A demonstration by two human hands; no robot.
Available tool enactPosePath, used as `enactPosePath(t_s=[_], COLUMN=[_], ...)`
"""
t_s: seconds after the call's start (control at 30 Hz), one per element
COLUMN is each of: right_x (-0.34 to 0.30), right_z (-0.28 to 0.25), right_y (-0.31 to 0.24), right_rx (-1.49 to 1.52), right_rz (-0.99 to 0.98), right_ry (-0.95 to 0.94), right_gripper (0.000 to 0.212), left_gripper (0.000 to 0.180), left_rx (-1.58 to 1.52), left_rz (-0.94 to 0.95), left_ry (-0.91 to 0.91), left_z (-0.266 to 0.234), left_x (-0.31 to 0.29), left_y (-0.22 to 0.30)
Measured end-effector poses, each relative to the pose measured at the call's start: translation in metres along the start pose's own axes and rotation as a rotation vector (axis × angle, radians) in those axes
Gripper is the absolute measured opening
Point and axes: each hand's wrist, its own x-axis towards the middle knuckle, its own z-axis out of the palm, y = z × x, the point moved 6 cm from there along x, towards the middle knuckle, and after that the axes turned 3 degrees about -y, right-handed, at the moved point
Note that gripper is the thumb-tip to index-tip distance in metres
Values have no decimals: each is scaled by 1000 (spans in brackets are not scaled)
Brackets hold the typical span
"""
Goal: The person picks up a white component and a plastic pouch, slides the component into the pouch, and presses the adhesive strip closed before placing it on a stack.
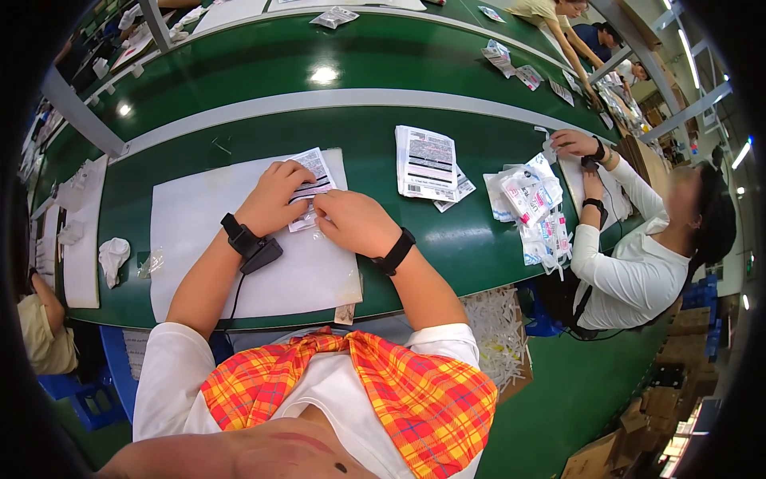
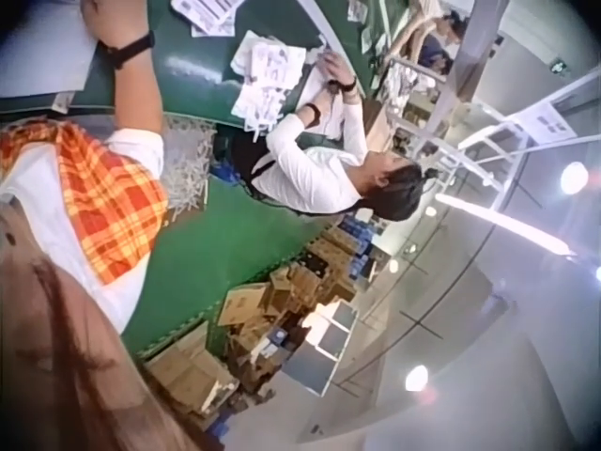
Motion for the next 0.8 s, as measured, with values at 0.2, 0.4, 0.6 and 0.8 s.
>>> enactPosePath(t_s=[0.2, 0.4, 0.6, 0.8], right_x=[0, -2, -1, -4], right_z=[0, -1, 2, 1], right_y=[1, 3, 3, 3], right_rx=[13, -5, -11, -3], right_rz=[3, -28, -6, -8], right_ry=[7, 19, 4, 6], right_gripper=[11, 12, 13, 14], left_gripper=[37, 36, 38, 39], left_rx=[-27, -51, -39, -58], left_rz=[-1, 1, 5, 3], left_ry=[-6, -6, 5, 7], left_z=[-2, -2, -3, -1], left_x=[1, 4, 0, 2], left_y=[1, 2, 3, 3])
